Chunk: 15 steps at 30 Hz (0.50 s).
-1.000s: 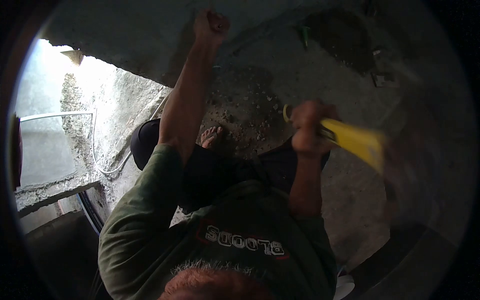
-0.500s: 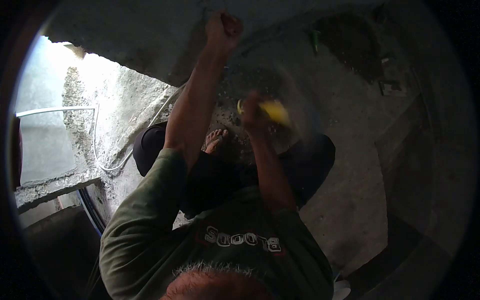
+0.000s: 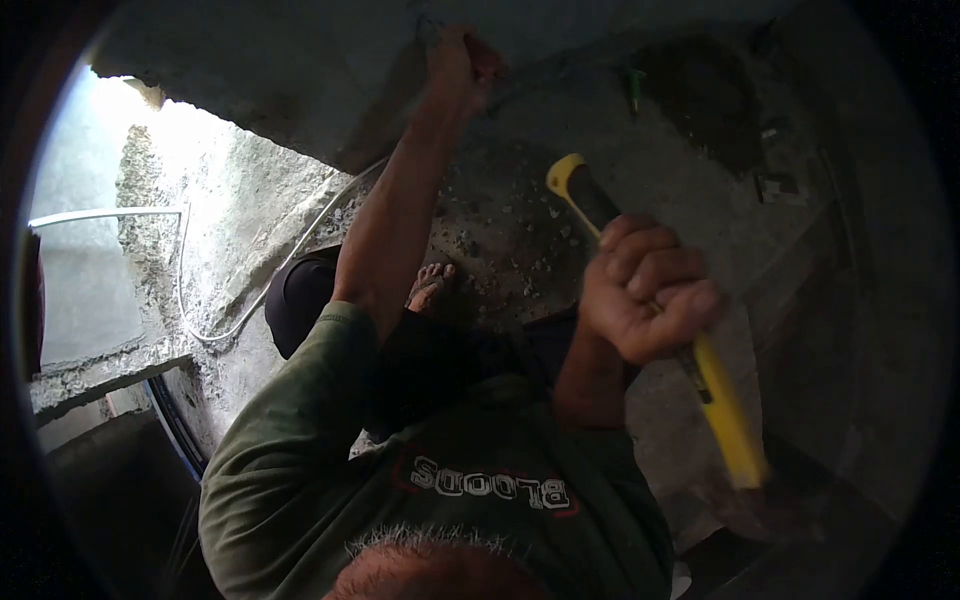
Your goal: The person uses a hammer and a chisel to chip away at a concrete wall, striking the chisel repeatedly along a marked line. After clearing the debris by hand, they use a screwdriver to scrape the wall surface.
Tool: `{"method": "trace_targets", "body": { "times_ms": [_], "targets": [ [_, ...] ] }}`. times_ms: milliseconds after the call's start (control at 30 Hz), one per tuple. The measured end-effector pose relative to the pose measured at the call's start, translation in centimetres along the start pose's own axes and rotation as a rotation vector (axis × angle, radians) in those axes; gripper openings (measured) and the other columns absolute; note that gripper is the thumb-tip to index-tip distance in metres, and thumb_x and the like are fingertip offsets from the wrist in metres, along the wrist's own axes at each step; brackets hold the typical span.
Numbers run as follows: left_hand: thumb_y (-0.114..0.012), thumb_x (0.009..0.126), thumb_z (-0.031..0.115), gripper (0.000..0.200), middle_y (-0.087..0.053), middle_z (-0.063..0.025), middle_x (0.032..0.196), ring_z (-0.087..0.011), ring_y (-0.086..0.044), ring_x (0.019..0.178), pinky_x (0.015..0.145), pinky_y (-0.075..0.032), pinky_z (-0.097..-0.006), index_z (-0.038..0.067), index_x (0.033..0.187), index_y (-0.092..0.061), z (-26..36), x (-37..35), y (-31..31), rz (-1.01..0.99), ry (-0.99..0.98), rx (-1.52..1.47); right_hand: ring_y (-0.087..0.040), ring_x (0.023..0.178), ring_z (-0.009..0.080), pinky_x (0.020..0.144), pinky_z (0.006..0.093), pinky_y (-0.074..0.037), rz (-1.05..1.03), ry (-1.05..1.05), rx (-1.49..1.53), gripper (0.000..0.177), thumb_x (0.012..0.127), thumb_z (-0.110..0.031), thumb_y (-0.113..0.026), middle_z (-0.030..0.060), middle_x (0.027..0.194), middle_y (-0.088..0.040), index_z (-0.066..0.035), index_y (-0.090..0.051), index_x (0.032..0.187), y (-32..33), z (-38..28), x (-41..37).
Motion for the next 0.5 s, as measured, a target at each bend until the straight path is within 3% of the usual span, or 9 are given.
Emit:
{"method": "trace_targets", "body": {
  "times_ms": [33, 67, 167, 200, 300, 367, 400, 433, 500],
  "targets": [
    [-0.051, 0.082, 0.019, 0.028, -0.042, -0.0062, 0.045, -0.0208, -0.042, 0.037, 0.038, -0.039, -0.0378, 0.008, 0.057, -0.045, 0.2, 0.0, 0.0, 0.061, 0.032, 0.039, -0.036, 0.037, 0.0142, 0.043, 0.0336, -0.041, 0.071, 0.017, -0.014, 0.026, 0.084, -0.016, -0.041, 0.0005, 0.050, -0.037, -0.010, -0.041, 0.059, 0.4, 1.5, -1.7],
    [-0.051, 0.082, 0.019, 0.028, -0.042, -0.0062, 0.045, -0.0208, -0.042, 0.037, 0.038, -0.039, -0.0378, 0.008, 0.057, -0.045, 0.5, 0.0, 0.0, 0.062, 0.028, 0.043, -0.039, 0.038, 0.0148, 0.044, 0.0328, -0.041, 0.026, -0.064, -0.368, 0.023, 0.083, -0.013, -0.042, 0.0004, 0.050, -0.039, -0.010, -0.043, 0.060, 3.2, 4.5, -5.1],
    [-0.052, 0.082, 0.020, 0.030, -0.039, -0.0057, 0.044, -0.0193, -0.040, 0.037, 0.039, -0.037, -0.0359, 0.008, 0.055, -0.043, -0.2, -0.5, -0.3, 0.016, 0.026, 0.015, -0.047, 0.040, 0.0137, 0.041, 0.0294, -0.040, -0.288, -0.526, -0.896, 0.013, 0.082, -0.005, -0.054, 0.0016, 0.052, -0.047, -0.005, -0.050, 0.070, 5.0, 11.5, -11.3],
    [-0.051, 0.082, 0.019, 0.030, -0.037, -0.0050, 0.044, -0.0184, -0.038, 0.038, 0.039, -0.035, -0.0347, 0.009, 0.055, -0.042, -0.6, 0.2, 0.0, -0.011, 0.037, -0.034, -0.047, 0.039, 0.0130, 0.039, 0.0279, -0.039, -0.082, -1.148, -0.547, 0.013, 0.082, -0.006, -0.059, 0.0021, 0.053, -0.049, -0.004, -0.051, 0.072, 4.7, 12.8, -12.7],
    [-0.049, 0.084, 0.020, 0.031, -0.040, -0.0071, 0.043, -0.0201, -0.042, 0.037, 0.038, -0.037, -0.0357, 0.007, 0.056, -0.044, 0.0, 1.5, -0.1, -0.026, 0.035, -0.054, -0.052, 0.047, 0.0086, 0.041, 0.0234, -0.040, 0.001, -1.161, -0.677, 0.014, 0.081, -0.009, -0.065, 0.0007, 0.060, -0.055, -0.003, -0.053, 0.075, 6.3, 9.4, -11.5],
    [-0.047, 0.086, 0.022, 0.032, -0.045, -0.0098, 0.043, -0.0228, -0.047, 0.036, 0.037, -0.041, -0.0379, 0.005, 0.058, -0.047, 0.6, 1.3, -1.2, -0.013, 0.027, -0.040, -0.050, 0.045, 0.0077, 0.039, 0.0247, -0.039, 0.219, -0.712, -0.672, 0.021, 0.083, -0.012, -0.064, 0.0004, 0.057, -0.054, -0.006, -0.052, 0.066, 7.1, 7.3, -8.6],
    [-0.043, 0.089, 0.021, 0.039, -0.039, -0.0075, 0.043, -0.0196, -0.039, 0.037, 0.040, -0.036, -0.0353, 0.007, 0.053, -0.041, 1.0, 0.4, -1.5, 0.040, 0.064, 0.005, -0.052, 0.052, 0.0071, 0.043, 0.0227, -0.040, 0.152, -0.676, -0.472, 0.015, 0.084, -0.011, -0.062, 0.0004, 0.064, -0.054, -0.007, -0.052, 0.073, 6.1, 4.2, -5.1],
    [-0.040, 0.092, 0.020, 0.047, -0.034, -0.0052, 0.042, -0.0164, -0.030, 0.038, 0.042, -0.032, -0.0328, 0.010, 0.047, -0.035, 1.0, -0.1, -1.2, 0.091, 0.103, 0.052, -0.052, 0.052, 0.0086, 0.042, 0.0214, -0.041, 0.134, -0.551, -0.010, 0.012, 0.085, -0.002, -0.055, 0.0004, 0.063, -0.051, -0.007, -0.050, 0.076, 6.9, 3.1, -2.5],
    [-0.041, 0.092, 0.019, 0.048, -0.033, -0.0055, 0.041, -0.0169, -0.029, 0.038, 0.044, -0.033, -0.0338, 0.011, 0.045, -0.033, 0.0, 0.9, -0.5, -0.050, 0.071, -0.064, -0.047, 0.045, 0.0105, 0.044, 0.0245, -0.043, -0.227, 0.022, -0.458, 0.022, 0.090, -0.016, -0.039, 0.0013, 0.058, -0.047, -0.008, -0.046, 0.071, 3.6, -2.5, 4.3]
  ]
}}
Point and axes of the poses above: each hand's wrist, its own x-axis towards the middle knuckle, its own y-axis out of the back of the hand, z = x × y, the point moved 3 cm from there along x, towards the middle knuckle
